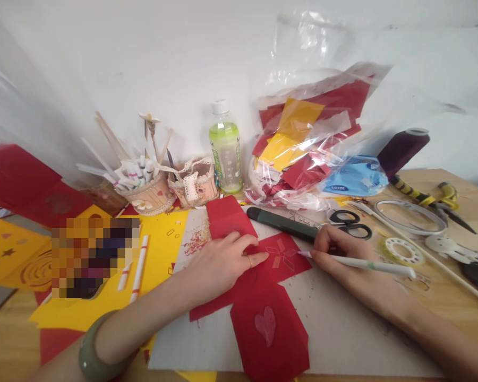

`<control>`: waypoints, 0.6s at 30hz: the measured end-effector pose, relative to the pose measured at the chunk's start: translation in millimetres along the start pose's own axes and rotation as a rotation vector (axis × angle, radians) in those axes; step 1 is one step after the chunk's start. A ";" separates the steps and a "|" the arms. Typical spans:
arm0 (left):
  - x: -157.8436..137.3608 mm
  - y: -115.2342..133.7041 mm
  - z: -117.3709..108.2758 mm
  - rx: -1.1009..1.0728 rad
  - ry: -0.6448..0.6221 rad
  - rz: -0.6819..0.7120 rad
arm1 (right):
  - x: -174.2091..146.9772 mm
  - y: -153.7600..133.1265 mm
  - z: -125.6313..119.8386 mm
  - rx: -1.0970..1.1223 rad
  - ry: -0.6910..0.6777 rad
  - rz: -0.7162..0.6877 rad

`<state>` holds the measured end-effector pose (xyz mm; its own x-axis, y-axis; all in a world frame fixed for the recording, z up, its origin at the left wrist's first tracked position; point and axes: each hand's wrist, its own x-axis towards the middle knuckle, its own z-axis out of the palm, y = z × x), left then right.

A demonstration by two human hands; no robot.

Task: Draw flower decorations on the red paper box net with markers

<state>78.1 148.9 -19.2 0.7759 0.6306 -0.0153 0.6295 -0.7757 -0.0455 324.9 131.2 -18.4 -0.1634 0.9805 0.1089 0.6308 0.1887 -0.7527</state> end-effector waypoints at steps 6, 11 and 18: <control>-0.4 1.1 -2.3 -0.002 -0.004 0.001 | 0.7 -2.7 1.5 -0.012 -0.008 -0.014; 0.4 1.9 -3.1 0.006 0.010 -0.004 | 0.9 -4.7 1.2 -0.009 -0.010 -0.014; 0.5 1.6 -2.5 0.034 0.021 0.003 | 0.3 -4.1 2.0 0.019 -0.026 -0.017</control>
<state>79.7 147.9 -16.8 0.7790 0.6270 0.0053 0.6254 -0.7763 -0.0793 320.7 130.6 -16.6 -0.1944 0.9753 0.1051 0.6133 0.2045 -0.7630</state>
